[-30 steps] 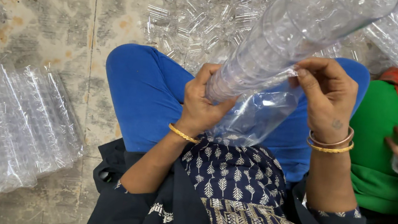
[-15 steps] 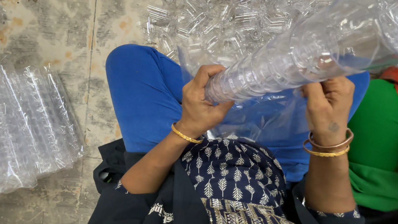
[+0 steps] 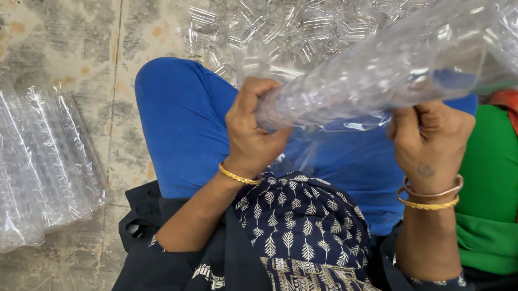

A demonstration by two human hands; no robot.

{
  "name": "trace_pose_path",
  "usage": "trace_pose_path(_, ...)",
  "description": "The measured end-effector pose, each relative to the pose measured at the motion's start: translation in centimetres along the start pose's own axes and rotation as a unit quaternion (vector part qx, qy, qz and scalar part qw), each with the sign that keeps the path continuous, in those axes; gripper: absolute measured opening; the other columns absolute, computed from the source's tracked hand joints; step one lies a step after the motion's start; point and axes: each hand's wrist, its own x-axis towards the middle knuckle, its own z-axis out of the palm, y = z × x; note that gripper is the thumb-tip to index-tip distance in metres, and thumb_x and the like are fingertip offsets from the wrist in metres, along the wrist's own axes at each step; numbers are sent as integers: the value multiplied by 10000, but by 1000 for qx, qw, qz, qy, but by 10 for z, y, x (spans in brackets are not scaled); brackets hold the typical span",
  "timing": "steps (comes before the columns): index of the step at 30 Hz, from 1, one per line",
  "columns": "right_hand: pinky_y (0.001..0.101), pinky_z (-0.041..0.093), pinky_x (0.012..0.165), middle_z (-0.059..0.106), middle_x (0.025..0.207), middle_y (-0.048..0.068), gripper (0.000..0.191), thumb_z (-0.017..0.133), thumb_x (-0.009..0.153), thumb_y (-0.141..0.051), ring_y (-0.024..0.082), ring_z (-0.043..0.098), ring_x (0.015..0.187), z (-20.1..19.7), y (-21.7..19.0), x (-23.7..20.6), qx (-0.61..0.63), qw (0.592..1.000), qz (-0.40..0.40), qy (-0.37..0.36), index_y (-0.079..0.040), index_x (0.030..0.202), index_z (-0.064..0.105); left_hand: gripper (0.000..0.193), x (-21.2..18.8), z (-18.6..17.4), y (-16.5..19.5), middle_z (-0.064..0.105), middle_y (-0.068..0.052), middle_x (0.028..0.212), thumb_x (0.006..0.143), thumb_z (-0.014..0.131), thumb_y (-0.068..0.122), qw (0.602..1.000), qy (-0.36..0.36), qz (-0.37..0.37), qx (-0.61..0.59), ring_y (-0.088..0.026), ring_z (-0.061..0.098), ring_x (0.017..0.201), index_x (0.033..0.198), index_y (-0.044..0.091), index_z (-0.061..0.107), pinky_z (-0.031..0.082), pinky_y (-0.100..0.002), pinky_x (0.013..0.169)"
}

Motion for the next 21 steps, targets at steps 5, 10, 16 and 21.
trace_pose_path(5, 351, 436, 631, 583, 722, 106, 253, 702, 1065, -172, 243, 551, 638, 32, 24, -7, 209, 966, 151, 2, 24, 909, 664, 468, -7, -6, 3, 662, -98, 1121, 777, 825, 39, 999, -36, 17, -24, -236, 698, 976, 1186, 52, 598, 557, -295, 879)
trace_pose_path(10, 331, 501, 784, 647, 937, 70, 157, 665, 1009, -166, 195, 611, 851, 85, 12, -43, 602, 759, 202, -143, -30, 1088, 674, 547, -30, -1, 7, 717, -95, 1106, 773, 891, 112, 980, -145, -61, -122, -180, 727, 992, 1233, 35, 605, 570, -290, 895)
trace_pose_path(16, 292, 537, 798, 698, 1015, 64, 62, 659, 1007, -57, 143, 653, 910, 80, 8, -29, 580, 796, 154, -82, -38, 1065, 666, 305, -35, -13, -9, 750, -55, 960, 853, 863, 31, 985, -68, -110, -118, -104, 714, 817, 1103, 47, 690, 584, -271, 772)
trace_pose_path(21, 275, 568, 864, 613, 1024, 96, 176, 693, 995, 58, 143, 637, 929, 36, -5, 15, 587, 790, 174, 39, -85, 966, 595, 191, -21, -29, -16, 671, -15, 876, 878, 799, -50, 969, 21, -139, -204, -73, 628, 756, 986, 23, 659, 520, -236, 688)
